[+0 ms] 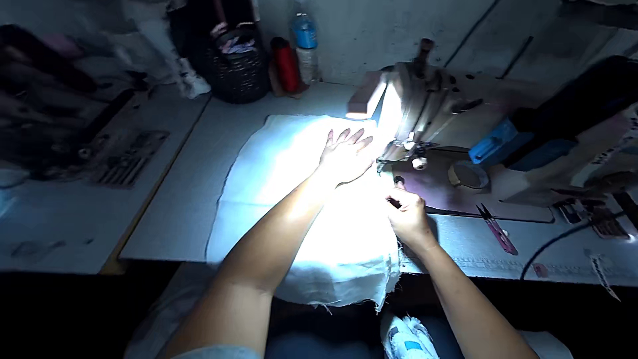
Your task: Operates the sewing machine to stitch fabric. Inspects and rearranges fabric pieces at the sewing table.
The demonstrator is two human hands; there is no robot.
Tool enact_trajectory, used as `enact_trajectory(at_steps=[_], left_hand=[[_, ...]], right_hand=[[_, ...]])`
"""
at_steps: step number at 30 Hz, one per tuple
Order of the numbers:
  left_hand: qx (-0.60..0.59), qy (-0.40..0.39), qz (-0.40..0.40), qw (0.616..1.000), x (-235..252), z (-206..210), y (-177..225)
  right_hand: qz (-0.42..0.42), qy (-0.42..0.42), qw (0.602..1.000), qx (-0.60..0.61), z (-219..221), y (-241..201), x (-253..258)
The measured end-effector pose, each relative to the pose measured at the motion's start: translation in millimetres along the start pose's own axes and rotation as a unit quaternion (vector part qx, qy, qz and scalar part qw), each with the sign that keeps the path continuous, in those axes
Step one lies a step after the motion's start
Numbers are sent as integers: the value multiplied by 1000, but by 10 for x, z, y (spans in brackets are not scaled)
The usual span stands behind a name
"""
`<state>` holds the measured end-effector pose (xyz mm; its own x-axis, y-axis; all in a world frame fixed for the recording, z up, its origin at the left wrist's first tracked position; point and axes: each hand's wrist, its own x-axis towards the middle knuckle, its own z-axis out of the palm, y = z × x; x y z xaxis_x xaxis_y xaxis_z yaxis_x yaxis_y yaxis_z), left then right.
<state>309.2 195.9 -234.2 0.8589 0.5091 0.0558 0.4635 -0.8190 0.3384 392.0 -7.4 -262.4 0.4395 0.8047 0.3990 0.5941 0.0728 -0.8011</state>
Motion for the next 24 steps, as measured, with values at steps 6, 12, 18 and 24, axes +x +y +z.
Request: enact_trajectory(at_steps=[6,12,18,24], left_hand=[[-6,45,29,999,104,47,-100],[-13,33,169,985,-25,87,-254],[22,36,149,988,-2,126,-249],[32,43,161,986,-11,137,-249]], right_hand=[[9,-2,1000,-3,-24,-11,17],[2,-1,1000,-24,-43,-47,11],[16,5,1000,-6,-43,-71,-11],[8,-2,1000,-4,-44,-65,-13]])
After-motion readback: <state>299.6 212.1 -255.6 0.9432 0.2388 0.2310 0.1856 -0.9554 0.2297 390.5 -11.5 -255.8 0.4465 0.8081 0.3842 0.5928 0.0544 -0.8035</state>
